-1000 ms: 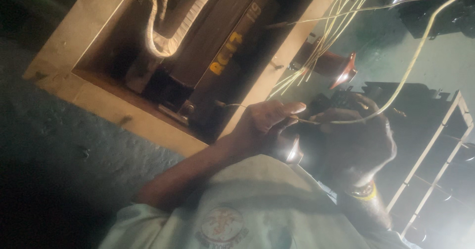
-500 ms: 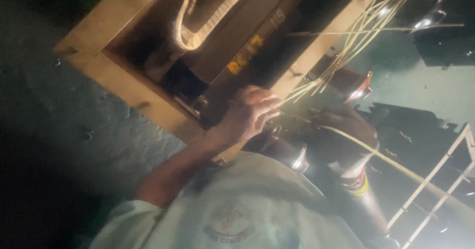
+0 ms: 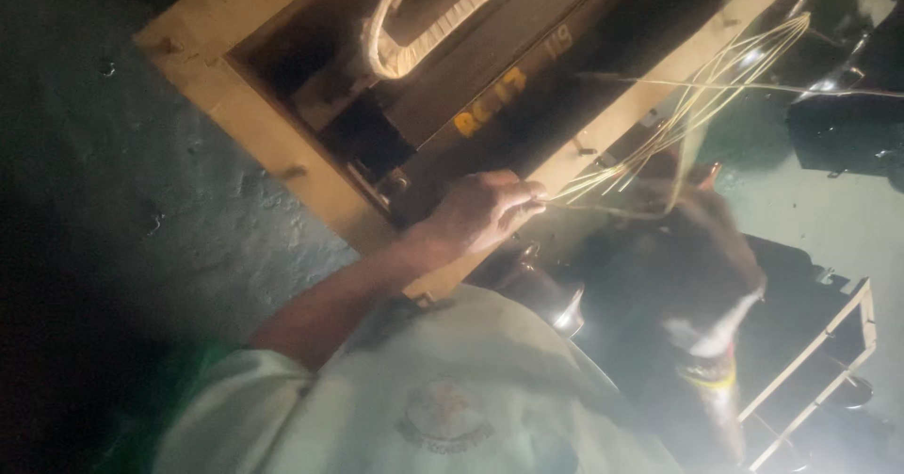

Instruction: The person winds a long, light-colored rope around a wooden frame with multiple pegs. They repeatedly wrap the rope around the pegs and the frame, adjusting the rope with both hands to maintain tension and alignment.

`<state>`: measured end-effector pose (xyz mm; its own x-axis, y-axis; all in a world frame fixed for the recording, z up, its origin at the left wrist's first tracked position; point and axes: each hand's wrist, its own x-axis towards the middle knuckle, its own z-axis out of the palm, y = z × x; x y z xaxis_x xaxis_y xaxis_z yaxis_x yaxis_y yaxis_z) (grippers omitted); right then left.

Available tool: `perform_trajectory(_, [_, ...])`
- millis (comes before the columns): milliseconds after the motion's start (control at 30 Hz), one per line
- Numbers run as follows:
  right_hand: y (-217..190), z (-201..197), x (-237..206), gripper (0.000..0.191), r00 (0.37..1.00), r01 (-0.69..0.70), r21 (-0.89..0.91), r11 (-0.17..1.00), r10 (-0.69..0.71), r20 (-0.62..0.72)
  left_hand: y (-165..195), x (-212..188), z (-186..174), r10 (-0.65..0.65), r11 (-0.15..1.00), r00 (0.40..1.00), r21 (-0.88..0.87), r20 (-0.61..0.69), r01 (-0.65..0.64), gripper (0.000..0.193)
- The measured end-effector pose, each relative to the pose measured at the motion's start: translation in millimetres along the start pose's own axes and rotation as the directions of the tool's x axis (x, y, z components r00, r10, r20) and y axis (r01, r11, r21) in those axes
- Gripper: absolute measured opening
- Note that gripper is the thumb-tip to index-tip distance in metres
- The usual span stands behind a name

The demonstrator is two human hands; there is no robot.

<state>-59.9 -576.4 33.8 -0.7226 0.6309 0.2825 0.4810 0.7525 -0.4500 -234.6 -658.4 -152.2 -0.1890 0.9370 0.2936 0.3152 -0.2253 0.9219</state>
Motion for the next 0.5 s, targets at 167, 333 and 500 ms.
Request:
perform_trajectory(167, [15, 44, 10, 0.005, 0.995, 0.077, 0.179, 0.981, -0.065, -0.072, -9, -3, 4, -0.040, 0.996, 0.998, -0.074, 0.048, 0.044, 0.019])
perform_trajectory(333, [14, 26, 24, 0.013, 0.981, -0.191, 0.459, 0.868, 0.179, 0.070, -26, -4, 11, 0.057, 0.993, 0.998, -0.102, -0.015, -0.058, 0.024])
perform_trajectory(500, [6, 23, 26, 0.023, 0.979, -0.206, 0.386, 0.899, 0.185, 0.090, -30, -7, 14, 0.003, 0.998, 1.000, -0.063, -0.004, -0.004, 0.026])
